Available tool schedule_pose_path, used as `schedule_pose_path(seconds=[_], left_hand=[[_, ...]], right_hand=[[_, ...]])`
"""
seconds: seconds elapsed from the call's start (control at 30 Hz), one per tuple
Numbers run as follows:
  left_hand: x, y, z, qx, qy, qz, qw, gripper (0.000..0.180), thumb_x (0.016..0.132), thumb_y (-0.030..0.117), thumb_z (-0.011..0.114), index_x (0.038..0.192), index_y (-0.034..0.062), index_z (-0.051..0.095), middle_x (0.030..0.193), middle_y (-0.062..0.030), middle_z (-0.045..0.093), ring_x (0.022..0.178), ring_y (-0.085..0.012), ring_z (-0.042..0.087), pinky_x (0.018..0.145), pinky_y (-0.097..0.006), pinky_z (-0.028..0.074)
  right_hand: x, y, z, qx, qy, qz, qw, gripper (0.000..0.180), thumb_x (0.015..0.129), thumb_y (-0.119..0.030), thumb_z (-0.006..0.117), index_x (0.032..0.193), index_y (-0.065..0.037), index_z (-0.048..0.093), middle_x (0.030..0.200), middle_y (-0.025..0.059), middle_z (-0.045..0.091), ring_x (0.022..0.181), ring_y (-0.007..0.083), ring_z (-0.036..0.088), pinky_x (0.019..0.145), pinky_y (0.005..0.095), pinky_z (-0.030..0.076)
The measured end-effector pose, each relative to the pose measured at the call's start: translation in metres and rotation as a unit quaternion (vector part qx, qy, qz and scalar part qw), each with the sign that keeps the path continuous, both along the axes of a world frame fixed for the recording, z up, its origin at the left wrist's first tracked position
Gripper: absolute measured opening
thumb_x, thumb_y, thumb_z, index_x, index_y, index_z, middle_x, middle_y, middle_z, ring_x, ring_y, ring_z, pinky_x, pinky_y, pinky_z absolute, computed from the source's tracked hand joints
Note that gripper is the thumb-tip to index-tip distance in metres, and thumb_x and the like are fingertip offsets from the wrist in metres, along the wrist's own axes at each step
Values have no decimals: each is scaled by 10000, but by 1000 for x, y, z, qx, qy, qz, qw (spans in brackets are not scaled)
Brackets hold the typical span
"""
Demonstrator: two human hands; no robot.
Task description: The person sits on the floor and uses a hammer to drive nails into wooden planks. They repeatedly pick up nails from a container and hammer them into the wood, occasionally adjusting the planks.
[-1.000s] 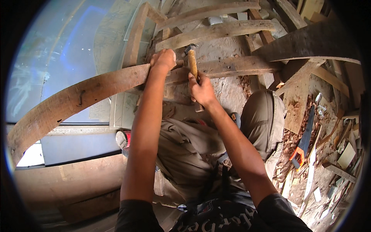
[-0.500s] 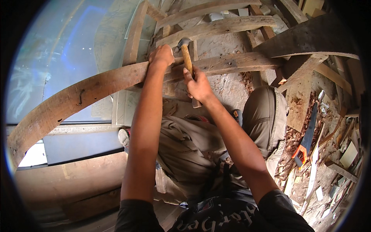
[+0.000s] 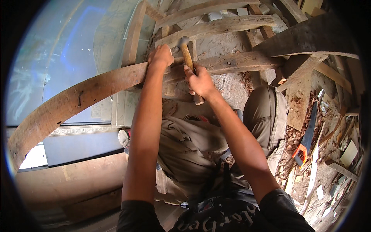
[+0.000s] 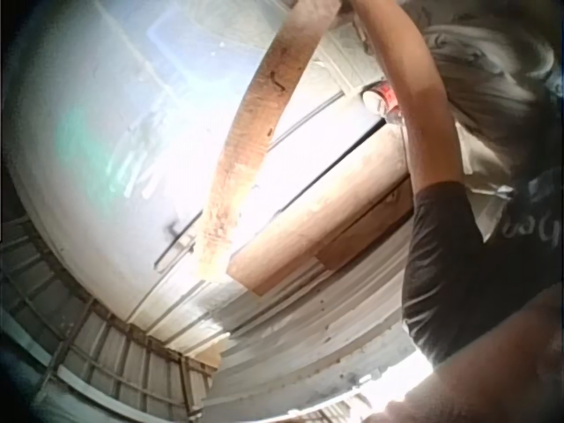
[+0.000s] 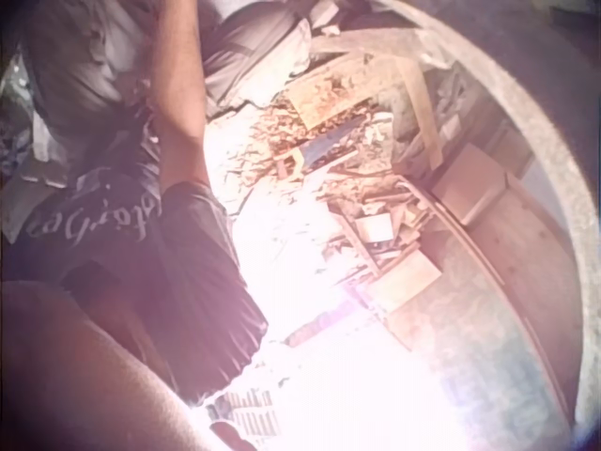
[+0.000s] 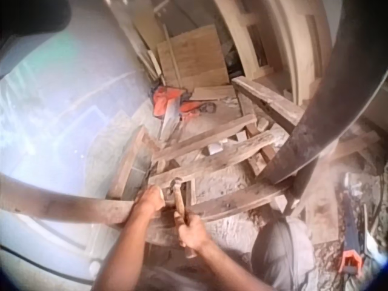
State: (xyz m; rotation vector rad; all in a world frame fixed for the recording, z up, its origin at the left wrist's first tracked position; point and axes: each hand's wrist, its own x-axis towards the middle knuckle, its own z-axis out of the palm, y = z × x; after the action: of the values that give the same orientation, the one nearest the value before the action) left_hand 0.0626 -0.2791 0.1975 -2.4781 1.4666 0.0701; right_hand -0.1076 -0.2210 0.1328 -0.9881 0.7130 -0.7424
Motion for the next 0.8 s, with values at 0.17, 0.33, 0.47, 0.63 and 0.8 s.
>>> schedule_pose_path(seconds=[0.17,0.33,0.47,0.63,0.8], left_hand=[[-4,1,0,-25,1,3,1000,165,828,159,688,969,119,765,1134,-152,711,1111,-348,659,950,-459,520],[-6,0,4,-1,8,10,1000,254,831,119,689,1075,84,745,1206,-149,694,1150,-335,652,940,-439,547],[-9,0,6,-14,-2,-3,1000,246,827,122,693,1064,81,749,1187,-149,701,1127,-335,664,927,-445,551],[-1,4,5,2,6,-14,1000,213,823,164,694,1018,106,758,1153,-178,698,1121,-368,647,953,-477,517],[-4,6,2,-15,-16,-14,1000,224,810,113,706,1022,60,756,1147,-174,710,1104,-335,675,915,-442,556]], right_hand=[[-4,-12,-4,-42,30,-6,999,299,1017,-224,521,1073,68,555,598,111,577,446,197,567,461,394,447],[-9,-18,0,14,2,52,999,269,1038,-230,521,1038,39,509,662,38,488,453,126,448,375,310,368],[-1,-12,-6,-68,41,-12,997,287,1034,-231,524,1061,55,519,640,38,482,434,133,445,385,317,381],[0,-5,-3,-75,54,-16,996,304,1028,-233,528,1078,67,536,603,35,475,426,130,445,390,326,388],[-4,-14,-7,-102,84,15,991,314,1020,-246,545,1066,65,564,590,44,494,441,132,464,406,335,396]])
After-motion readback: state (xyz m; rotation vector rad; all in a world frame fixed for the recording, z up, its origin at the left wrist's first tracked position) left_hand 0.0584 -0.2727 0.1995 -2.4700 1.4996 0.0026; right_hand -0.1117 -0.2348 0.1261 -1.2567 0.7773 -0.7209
